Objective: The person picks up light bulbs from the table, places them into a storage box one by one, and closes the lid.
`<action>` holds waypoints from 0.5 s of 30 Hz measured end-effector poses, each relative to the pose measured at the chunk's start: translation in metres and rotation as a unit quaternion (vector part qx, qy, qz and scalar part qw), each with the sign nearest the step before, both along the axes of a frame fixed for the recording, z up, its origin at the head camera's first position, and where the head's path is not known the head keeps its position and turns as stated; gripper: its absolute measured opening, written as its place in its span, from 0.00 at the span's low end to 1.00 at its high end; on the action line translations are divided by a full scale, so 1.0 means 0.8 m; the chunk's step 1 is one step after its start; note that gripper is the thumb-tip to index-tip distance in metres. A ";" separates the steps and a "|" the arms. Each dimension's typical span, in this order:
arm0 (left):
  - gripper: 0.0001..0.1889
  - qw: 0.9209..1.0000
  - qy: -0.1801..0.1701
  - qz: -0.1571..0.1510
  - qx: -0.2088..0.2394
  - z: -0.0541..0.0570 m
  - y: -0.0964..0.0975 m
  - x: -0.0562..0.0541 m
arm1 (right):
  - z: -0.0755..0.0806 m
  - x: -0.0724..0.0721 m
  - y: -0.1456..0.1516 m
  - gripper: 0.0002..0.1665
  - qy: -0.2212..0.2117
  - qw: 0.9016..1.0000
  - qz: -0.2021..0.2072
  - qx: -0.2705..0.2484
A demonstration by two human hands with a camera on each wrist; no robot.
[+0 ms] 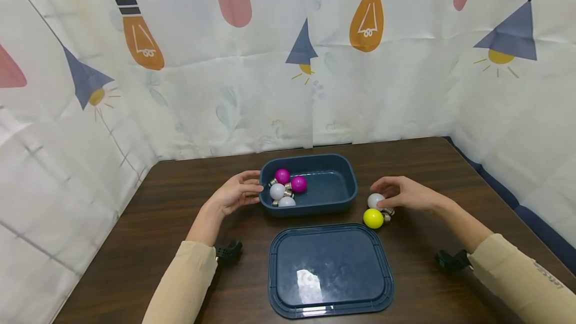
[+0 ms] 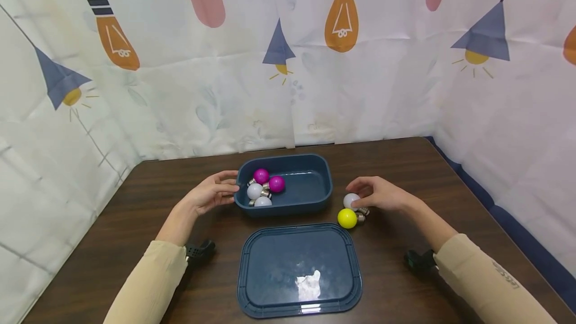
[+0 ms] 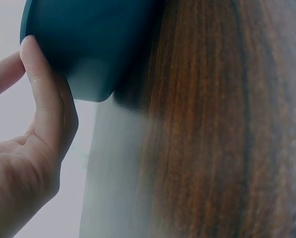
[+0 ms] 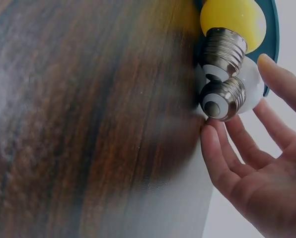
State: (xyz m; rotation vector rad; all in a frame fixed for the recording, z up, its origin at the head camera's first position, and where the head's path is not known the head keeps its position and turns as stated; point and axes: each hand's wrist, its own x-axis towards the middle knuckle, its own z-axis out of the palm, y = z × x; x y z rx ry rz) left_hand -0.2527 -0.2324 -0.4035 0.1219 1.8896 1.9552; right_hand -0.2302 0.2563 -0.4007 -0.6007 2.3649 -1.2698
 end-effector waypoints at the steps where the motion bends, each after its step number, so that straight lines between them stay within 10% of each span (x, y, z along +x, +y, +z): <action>1: 0.33 1.000 0.000 0.000 0.001 0.000 0.000 0.000 | 0.000 0.000 -0.001 0.30 0.000 1.000 0.000 0.001; 15: 0.32 1.000 0.000 0.001 0.002 0.000 0.000 0.000 | 0.001 -0.002 -0.005 0.28 0.007 1.000 0.001 0.012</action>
